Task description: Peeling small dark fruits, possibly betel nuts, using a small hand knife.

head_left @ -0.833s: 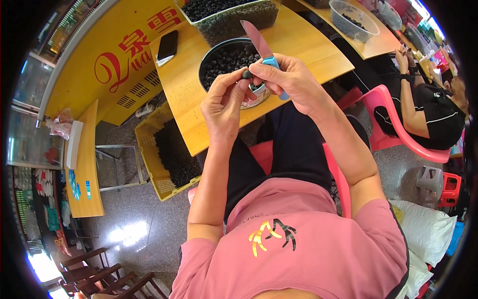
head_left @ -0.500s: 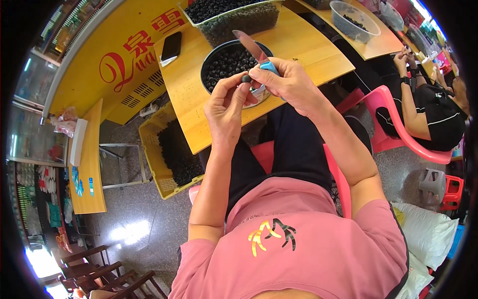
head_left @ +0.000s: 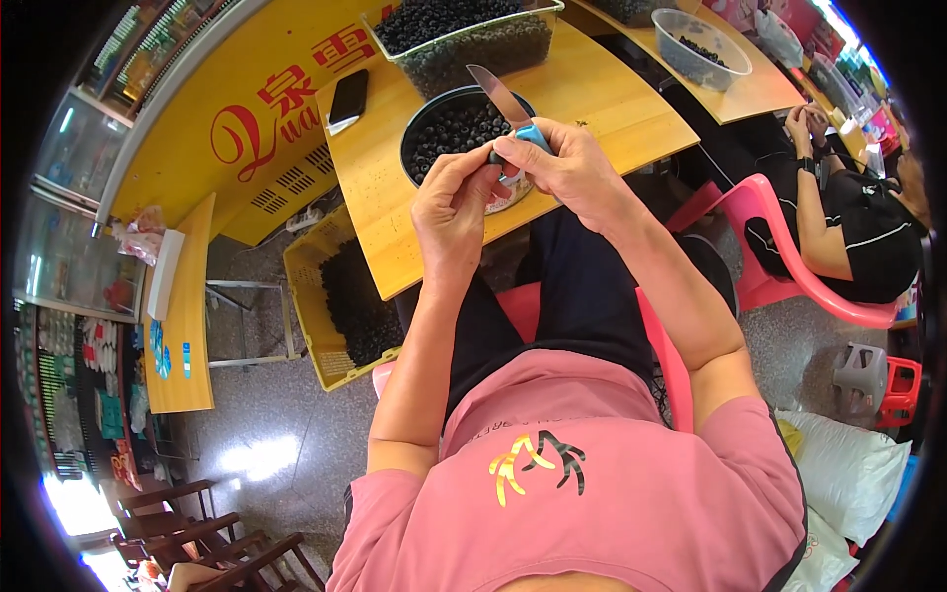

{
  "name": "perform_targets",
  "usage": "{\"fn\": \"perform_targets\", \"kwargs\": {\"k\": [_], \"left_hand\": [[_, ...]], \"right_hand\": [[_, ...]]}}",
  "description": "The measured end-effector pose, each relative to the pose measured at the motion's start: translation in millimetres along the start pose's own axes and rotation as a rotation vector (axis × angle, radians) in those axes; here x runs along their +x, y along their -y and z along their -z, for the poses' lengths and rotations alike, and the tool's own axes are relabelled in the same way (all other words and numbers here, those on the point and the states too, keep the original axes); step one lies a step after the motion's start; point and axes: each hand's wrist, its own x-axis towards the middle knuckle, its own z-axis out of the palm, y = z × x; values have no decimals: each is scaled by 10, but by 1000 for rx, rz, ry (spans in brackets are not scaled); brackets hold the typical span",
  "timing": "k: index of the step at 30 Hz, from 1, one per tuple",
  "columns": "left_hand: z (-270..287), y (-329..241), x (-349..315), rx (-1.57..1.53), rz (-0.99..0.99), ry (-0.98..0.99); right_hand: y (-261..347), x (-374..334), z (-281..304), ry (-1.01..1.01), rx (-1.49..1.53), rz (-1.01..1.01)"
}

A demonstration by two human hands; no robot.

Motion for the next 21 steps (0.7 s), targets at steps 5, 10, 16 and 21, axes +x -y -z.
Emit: {"fn": "perform_targets", "kwargs": {"k": [5, 10, 16, 21], "left_hand": [[2, -52, -11, -1, 6, -2], [255, -121, -18, 68, 21, -33], [1255, -159, -48, 453, 34, -275], [1956, -119, -138, 601, 111, -375]], "right_hand": [[-46, 11, 18, 12, 112, -80], [-84, 36, 66, 25, 124, -104], [-73, -86, 303, -15, 200, -52], [-69, -206, 438, -72, 188, -37]]}}
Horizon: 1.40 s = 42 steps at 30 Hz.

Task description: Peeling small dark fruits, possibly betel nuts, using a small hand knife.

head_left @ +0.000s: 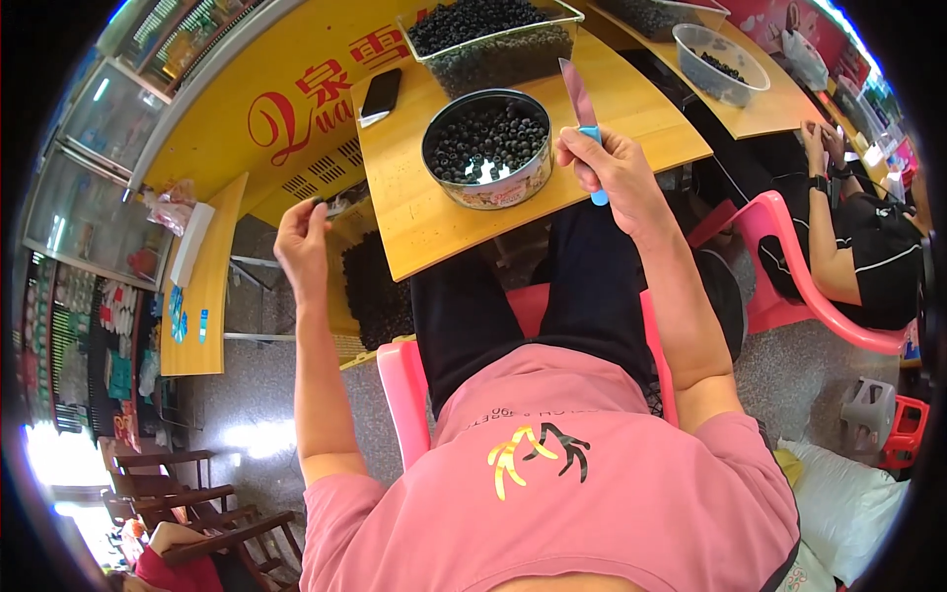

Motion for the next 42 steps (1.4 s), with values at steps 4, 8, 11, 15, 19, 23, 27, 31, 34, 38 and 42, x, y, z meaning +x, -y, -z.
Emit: {"fn": "perform_targets", "kwargs": {"k": [4, 8, 11, 15, 19, 23, 27, 31, 34, 38, 42], "left_hand": [[484, 559, 192, 195, -1, 21], [501, 466, 199, 612, 56, 190], [649, 423, 171, 869, -237, 215], [679, -103, 113, 1083, -232, 210], [1066, -388, 126, 1308, -414, 114], [1424, -760, 79, 968, -239, 220], [1729, -980, -117, 1062, -395, 172], [2074, -1101, -340, 1030, -438, 130], [2407, -1141, -434, 1087, -368, 122], [2670, -1102, -583, 1062, -265, 59], [2603, -1125, -727, 1007, -197, 49]], "right_hand": [[3, -26, 4, 1, -10, 23], [-3, -95, 130, -51, -57, 52], [-17, -88, 160, -57, -66, 54], [-9, -119, 260, -94, -67, 58], [1, -154, 256, -127, -53, 80], [-45, -188, 291, -151, -29, 86], [-110, -271, 349, -171, -19, 95], [-111, -366, 407, -217, -23, 57], [-60, -447, 475, -259, -37, 49], [-66, -471, 637, -300, -125, 7], [50, -525, 679, -326, -183, 12]]}}
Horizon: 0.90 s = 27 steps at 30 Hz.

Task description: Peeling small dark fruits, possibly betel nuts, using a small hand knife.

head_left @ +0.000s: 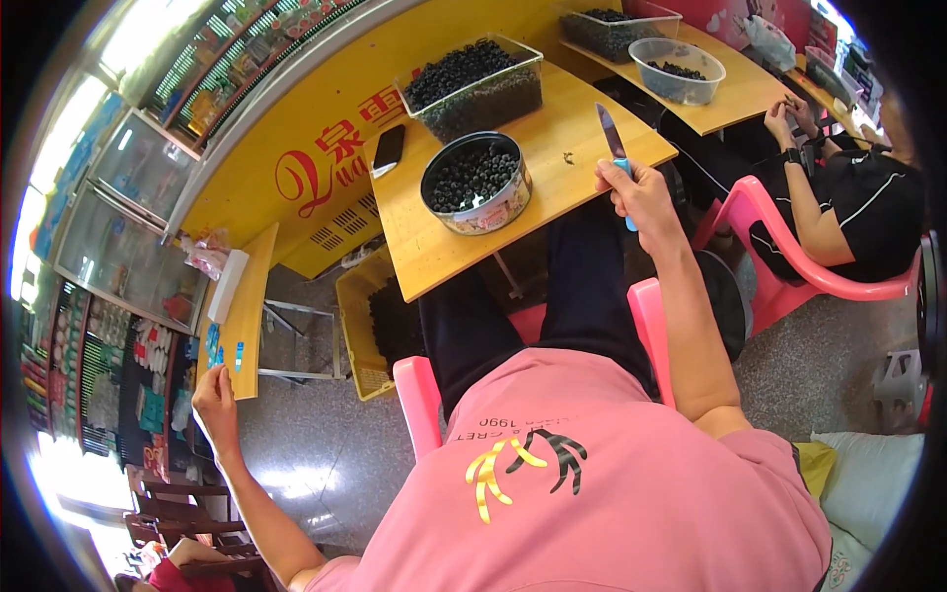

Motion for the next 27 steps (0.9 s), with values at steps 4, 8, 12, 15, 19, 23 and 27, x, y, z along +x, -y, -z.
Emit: {"fn": "perform_targets", "kwargs": {"k": [4, 8, 12, 15, 19, 23, 27], "left_hand": [[-219, -196, -40, -59, 5, 3], [-494, -402, 55, -122, -155, -28], [-716, -717, 182, -250, -287, -26], [-885, -956, 288, -313, -322, 1], [-1178, -1316, 442, -618, -300, 134], [-1518, -1748, 773, -754, -496, 220], [-1812, -2285, 1220, -783, -740, 198]], "right_hand": [[94, -130, -48, 19, -35, 5], [75, -257, -59, 49, -108, -45], [102, -387, -46, 36, -144, -89], [129, -481, -39, 32, -168, -109], [207, -533, -69, 59, -204, -131], [265, -613, -124, 77, -289, -175], [299, -670, -220, 171, -301, -207]]}}
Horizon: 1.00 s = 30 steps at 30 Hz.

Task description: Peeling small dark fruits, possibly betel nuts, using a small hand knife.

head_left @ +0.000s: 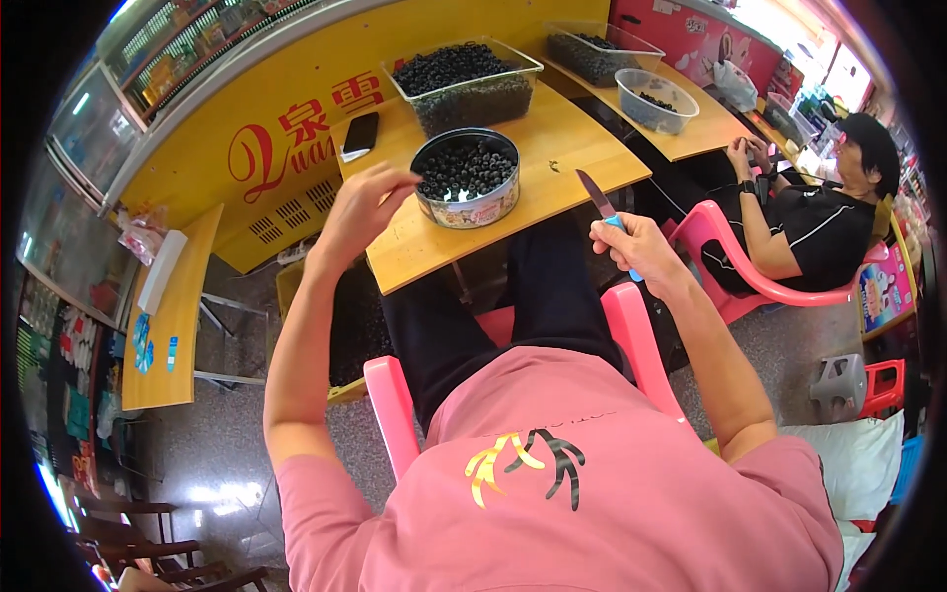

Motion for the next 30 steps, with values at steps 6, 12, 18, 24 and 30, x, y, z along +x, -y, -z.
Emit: {"fn": "perform_targets", "kwargs": {"k": [6, 12, 18, 24, 30], "left_hand": [[-715, 618, 753, 38, -31, 512], [-1185, 558, 1059, 342, 262, 965], [-1344, 604, 1077, 274, 125, 969], [-1428, 623, 1085, 286, 358, 885], [-1323, 898, 915, -98, 189, 529]], "right_hand": [[155, 29, -225, 37, -64, 45], [163, -34, -322, 32, -75, 76], [45, -73, -289, 25, -33, 41], [-9, -58, -311, 45, -12, 32], [-42, 162, -295, 88, -46, 89]]}}
